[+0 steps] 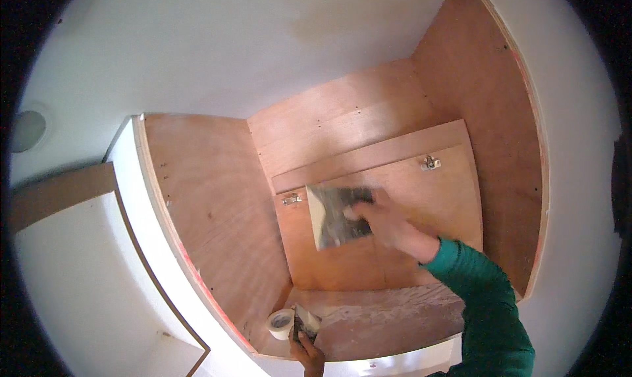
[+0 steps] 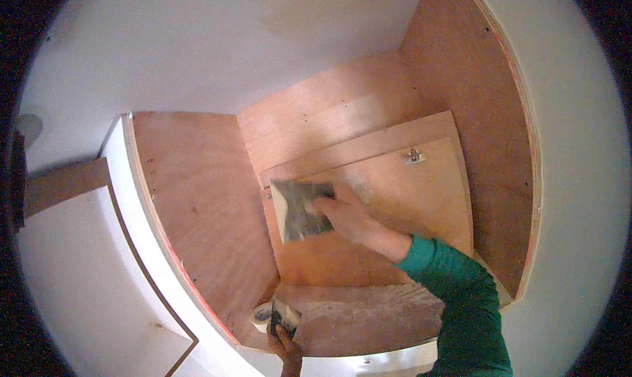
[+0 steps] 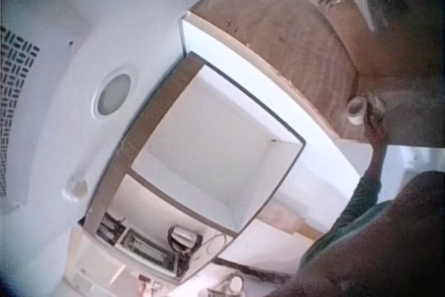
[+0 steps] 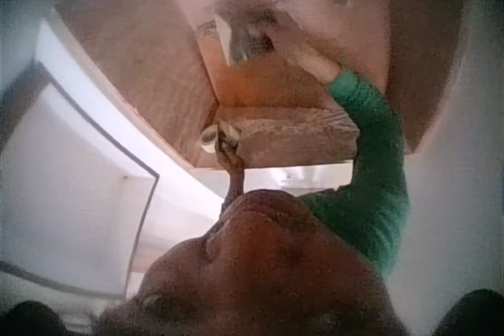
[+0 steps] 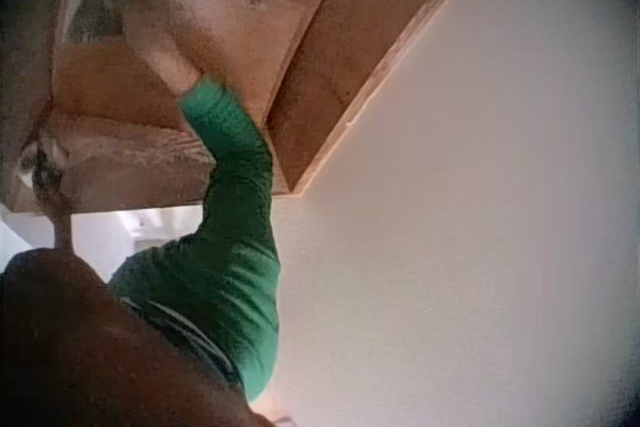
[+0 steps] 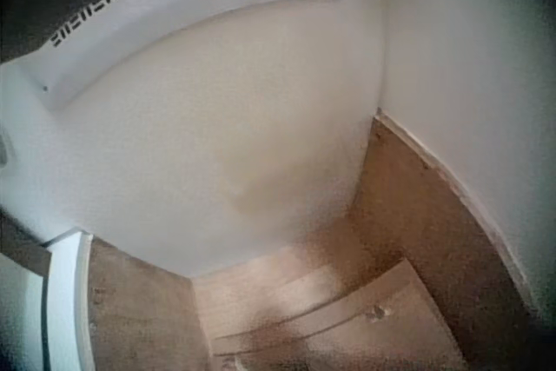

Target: The person uses a putty knife to apply white plaster to the ceiling and upper wall area above a wooden cabinet. They repeatedly scoop plaster from a container and spread it onto the surface, smoothing it out with the tool.

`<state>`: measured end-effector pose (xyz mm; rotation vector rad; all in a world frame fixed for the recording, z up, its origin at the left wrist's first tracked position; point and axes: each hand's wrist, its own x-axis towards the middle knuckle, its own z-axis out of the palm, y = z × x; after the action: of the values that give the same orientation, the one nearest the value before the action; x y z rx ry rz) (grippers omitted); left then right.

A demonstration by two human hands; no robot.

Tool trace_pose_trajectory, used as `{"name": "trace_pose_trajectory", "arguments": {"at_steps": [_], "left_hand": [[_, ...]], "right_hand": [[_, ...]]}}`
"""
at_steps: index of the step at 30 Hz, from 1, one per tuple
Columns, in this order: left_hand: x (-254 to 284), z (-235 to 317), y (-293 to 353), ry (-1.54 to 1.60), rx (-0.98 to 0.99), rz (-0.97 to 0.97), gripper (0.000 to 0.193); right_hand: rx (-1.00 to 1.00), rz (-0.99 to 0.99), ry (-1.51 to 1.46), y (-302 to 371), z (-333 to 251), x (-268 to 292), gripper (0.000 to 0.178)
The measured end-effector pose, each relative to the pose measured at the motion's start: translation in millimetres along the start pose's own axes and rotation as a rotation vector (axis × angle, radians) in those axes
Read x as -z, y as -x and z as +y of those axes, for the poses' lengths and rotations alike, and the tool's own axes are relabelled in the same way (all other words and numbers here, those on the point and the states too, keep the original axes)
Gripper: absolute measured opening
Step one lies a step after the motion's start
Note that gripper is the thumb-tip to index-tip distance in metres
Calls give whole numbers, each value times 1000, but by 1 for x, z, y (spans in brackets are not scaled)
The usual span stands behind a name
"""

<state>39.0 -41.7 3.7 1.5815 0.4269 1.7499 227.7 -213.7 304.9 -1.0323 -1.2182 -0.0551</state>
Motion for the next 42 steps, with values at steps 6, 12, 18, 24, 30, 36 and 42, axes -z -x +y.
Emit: {"name": "trace_pose_trajectory", "arguments": {"at_steps": [6,12,18,24,30,36,42], "left_hand": [[17,-7,-9,146,122,136,41],[18,14,-1,929,627,291,37],[41,29,26,964,790,192,36],[42,81,42,666,672,108,40],[67,127,34,398,481,45,43],[100,177,5,349,309,239,40],[99,154,33,-235,-117,181,31]], "right_hand": [[-578,-261,-556,74,6,-7,34],[-553,-69,-526,151,51,5,37],[-223,-135,-57,204,92,-42,38],[375,-359,114,206,90,-84,35],[459,-526,66,203,81,-103,57],[184,-627,-98,210,125,-117,46],[-1014,-561,-1326,207,107,-132,46]]}}
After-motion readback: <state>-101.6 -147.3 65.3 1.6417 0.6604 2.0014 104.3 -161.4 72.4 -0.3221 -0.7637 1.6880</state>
